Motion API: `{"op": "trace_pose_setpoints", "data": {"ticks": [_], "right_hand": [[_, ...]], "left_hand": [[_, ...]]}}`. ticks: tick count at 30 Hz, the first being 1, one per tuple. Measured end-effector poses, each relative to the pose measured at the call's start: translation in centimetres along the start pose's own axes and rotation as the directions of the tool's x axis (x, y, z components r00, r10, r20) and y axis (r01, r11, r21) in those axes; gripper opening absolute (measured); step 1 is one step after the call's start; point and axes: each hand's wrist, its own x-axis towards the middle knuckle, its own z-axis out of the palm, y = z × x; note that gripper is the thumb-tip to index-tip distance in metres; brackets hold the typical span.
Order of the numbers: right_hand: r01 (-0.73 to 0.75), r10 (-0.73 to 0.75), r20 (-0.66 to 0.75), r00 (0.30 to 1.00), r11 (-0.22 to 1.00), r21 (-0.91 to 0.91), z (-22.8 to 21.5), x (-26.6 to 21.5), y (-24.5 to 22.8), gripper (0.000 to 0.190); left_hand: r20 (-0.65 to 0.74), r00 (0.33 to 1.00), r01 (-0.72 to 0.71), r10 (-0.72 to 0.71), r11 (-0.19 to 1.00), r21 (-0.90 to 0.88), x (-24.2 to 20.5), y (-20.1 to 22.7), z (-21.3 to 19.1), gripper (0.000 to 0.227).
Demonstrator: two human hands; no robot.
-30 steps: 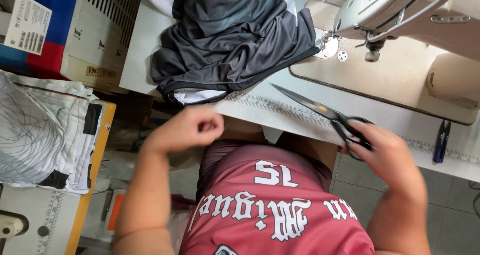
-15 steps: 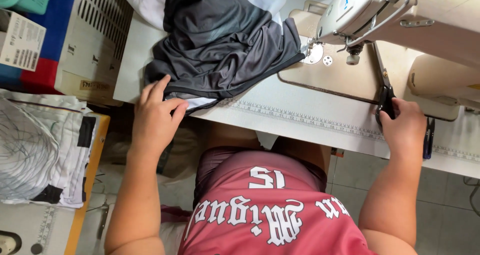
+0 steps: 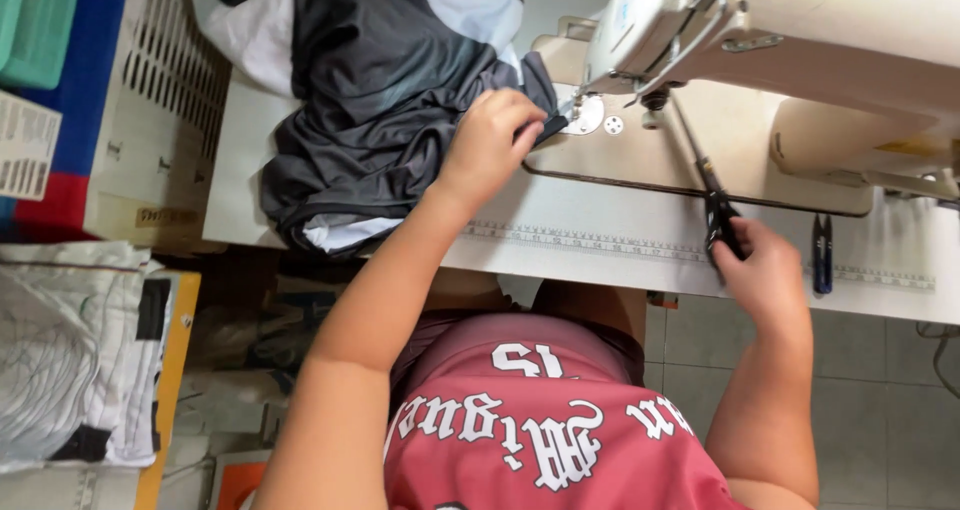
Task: Aligning fabric components on a sewing table and trimming the edges with scissors
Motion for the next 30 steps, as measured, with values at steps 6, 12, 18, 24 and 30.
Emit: {"op": "trace_pose_setpoints", "data": {"ticks": [6, 12, 18, 24, 30], "right_hand": [[0.26, -0.261, 0.007, 0.965, 0.965, 0.043, 0.4, -4.4, 1.5, 0.041], [0.451, -0.451, -0.043, 0.892, 0.893, -0.012, 1.9, -4.5, -1.2, 0.034], [0.406, -0.405, 0.027, 0.914, 0.909, -0.096, 2.7, -2.8, -2.8, 0.034], [0.448, -0.457, -0.069, 0.887, 0.887, -0.11, 2.8, -2.8, -2.9, 0.034], [0.544, -0.56, -0.198, 0.805, 0.829, -0.133, 2.4, -2.2, -2.8, 0.039]], "left_hand": [[0.073, 0.975, 0.201, -0.211, 0.972, 0.123, 2.3, -2.9, 5.8, 0.01], [0.109, 0.923, 0.354, -0.369, 0.925, 0.139, 1.6, -4.4, 6.7, 0.007], [0.167, 0.833, 0.54, -0.527, 0.841, -0.038, 2.3, -2.9, 4.3, 0.003], [0.141, 0.847, 0.525, -0.513, 0.849, -0.065, 2.2, -3.3, 4.3, 0.002], [0.074, 0.883, 0.469, -0.464, 0.877, -0.1, 1.9, -3.9, 4.5, 0.003]]}}
